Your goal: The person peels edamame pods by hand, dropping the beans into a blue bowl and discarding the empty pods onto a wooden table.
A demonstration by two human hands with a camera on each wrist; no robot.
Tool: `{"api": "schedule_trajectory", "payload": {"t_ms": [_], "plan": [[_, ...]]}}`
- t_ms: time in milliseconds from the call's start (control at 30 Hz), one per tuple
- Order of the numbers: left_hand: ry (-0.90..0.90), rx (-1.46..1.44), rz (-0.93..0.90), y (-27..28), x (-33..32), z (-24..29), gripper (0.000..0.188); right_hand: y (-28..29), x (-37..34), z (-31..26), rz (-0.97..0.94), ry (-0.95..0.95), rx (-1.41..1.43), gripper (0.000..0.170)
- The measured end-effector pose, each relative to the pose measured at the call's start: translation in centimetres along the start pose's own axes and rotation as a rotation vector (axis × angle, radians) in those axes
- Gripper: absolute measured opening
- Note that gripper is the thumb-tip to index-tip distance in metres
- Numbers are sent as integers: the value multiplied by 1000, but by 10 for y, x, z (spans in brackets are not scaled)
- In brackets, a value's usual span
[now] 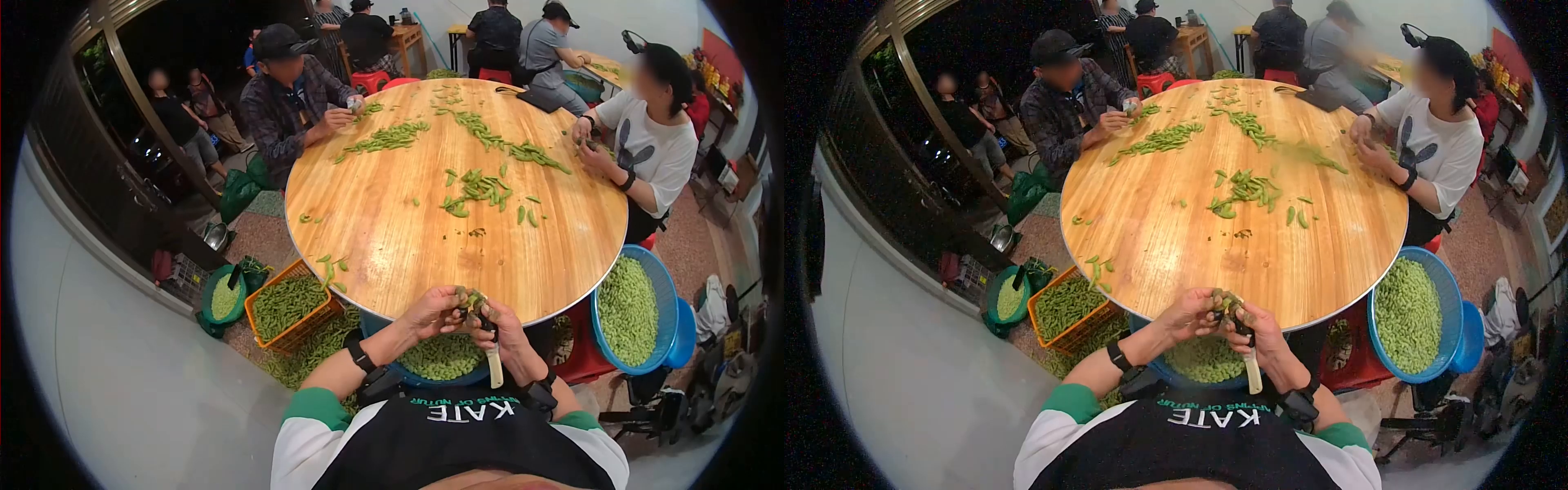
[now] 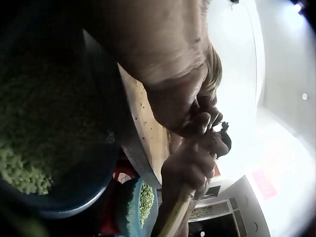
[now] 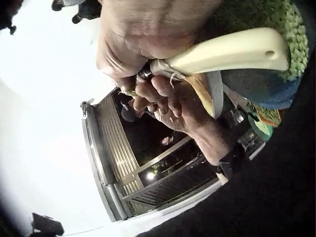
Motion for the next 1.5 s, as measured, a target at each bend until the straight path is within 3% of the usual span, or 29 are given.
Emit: {"api": "schedule_trajectory", "payload": {"t_ms": [67, 133, 167, 233, 333, 467, 567, 667, 733, 767, 833, 933, 1067, 1233, 1367, 1500], "plan": [[-9, 51, 13, 2, 2, -3, 14, 2, 1, 2, -16, -35, 69, 27], [-488, 660, 92, -3, -1, 17, 16, 8, 3, 6, 22, -54, 135, 29], [-494, 659, 94, -1, -2, 20, 16, 9, 3, 6, 19, -55, 129, 29], [-979, 1507, 119, -28, -24, 38, 16, 10, 4, 13, 2, -130, 217, 30], [-1120, 1765, 155, -55, -42, 42, 13, 18, 5, 23, 42, -205, 335, 27], [-1169, 1738, 176, -47, -41, 40, 7, 3, 5, 23, -43, -237, 430, 23], [-1168, 1499, 103, -38, -36, 50, 11, 3, 5, 26, -70, -260, 470, 21], [-1035, 1379, 37, -40, -37, 54, 11, 1, 5, 23, -70, -248, 413, 23], [-736, 1062, 99, -29, -30, 49, 16, -3, 4, 19, -57, -174, 311, 25], [-733, 1059, 99, -27, -26, 45, 16, -3, 3, 18, -54, -176, 312, 25], [-1331, 1571, 86, -49, -39, 42, 14, -1, 6, 15, 14, -128, 312, 25], [-1308, 1585, 154, -50, -43, 47, 12, -18, 2, 7, -33, -131, 369, 26], [-1334, 1742, 99, -64, -55, 50, 10, -11, -1, 6, -24, -150, 307, 26], [-1395, 1811, 261, -70, -62, 45, 6, -14, -2, 13, -71, -191, 390, 30], [-1333, 1812, 198, -68, -62, 46, 7, -19, -3, 17, -123, -200, 412, 33], [-1432, 1718, 180, -72, -64, 52, 11, -23, 0, 14, -113, -161, 370, 32]]}}
Point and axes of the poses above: each hand's wrist, its own x-axis towards the middle knuckle, its own y-axis out of the back of the hand, z = x × y, the point moved 6 cm from there along x, towards the middle knuckle, and after that the axes turned 5 degrees about z, right-handed, at the moved point
